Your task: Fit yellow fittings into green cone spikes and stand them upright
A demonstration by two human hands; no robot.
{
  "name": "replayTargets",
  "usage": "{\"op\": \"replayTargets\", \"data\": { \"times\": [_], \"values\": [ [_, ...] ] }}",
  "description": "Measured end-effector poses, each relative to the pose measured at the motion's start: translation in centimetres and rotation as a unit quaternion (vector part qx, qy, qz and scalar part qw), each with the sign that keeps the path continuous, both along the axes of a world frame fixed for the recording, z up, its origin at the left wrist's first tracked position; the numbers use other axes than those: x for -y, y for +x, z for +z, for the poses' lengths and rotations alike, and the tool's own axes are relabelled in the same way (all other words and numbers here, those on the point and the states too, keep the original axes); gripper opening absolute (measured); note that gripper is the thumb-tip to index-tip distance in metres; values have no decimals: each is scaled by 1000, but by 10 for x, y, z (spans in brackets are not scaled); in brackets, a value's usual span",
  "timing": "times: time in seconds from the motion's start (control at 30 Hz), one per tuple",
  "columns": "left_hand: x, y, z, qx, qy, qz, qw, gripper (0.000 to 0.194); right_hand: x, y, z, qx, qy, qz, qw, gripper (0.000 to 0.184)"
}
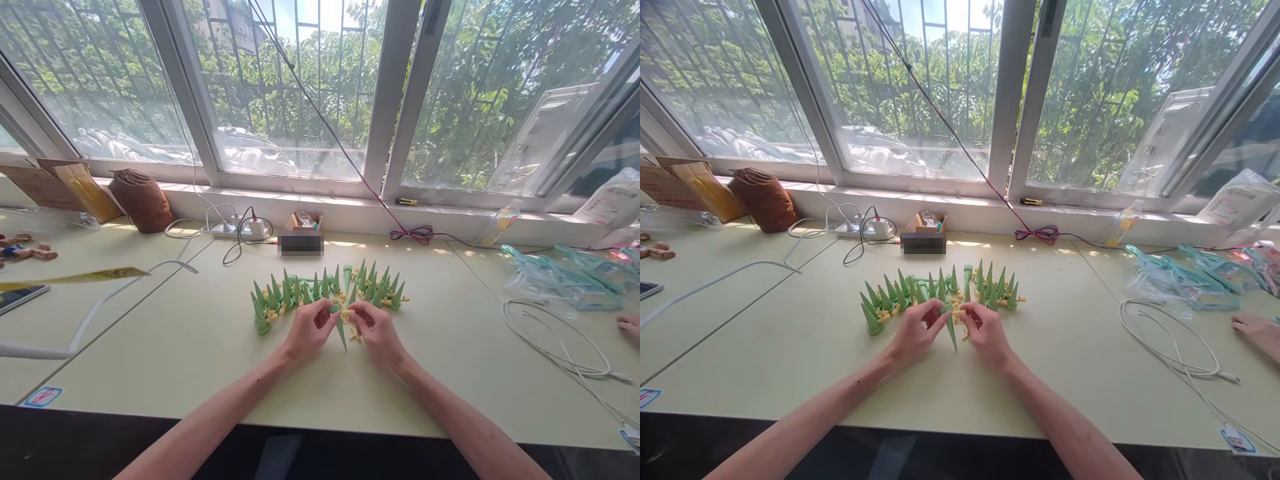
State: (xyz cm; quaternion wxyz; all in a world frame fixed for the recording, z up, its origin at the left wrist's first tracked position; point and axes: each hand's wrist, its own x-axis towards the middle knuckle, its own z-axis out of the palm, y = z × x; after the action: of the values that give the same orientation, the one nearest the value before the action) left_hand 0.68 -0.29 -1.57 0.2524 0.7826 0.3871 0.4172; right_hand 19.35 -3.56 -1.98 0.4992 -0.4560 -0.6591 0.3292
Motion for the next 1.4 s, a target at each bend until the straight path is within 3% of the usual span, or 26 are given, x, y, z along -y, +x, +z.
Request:
{"op": "replayTargets", "data": {
  "times": [0.5, 0.9, 1.1, 1.4],
  "values": [
    [2, 0, -4, -26, 35, -12, 999, 19, 0, 1, -2, -12, -18, 17, 1000, 25],
    [1, -1, -8, -8, 44, -47, 998, 28, -1, -1, -5, 75, 21, 14, 997, 48],
    [1, 0, -7, 4, 37, -50, 998, 27, -2, -1, -7, 67, 13, 17, 998, 52],
    [1, 3, -3, 26, 17, -5, 1000, 28, 0, -2, -4, -19, -10, 27, 999, 24]
  ]
}}
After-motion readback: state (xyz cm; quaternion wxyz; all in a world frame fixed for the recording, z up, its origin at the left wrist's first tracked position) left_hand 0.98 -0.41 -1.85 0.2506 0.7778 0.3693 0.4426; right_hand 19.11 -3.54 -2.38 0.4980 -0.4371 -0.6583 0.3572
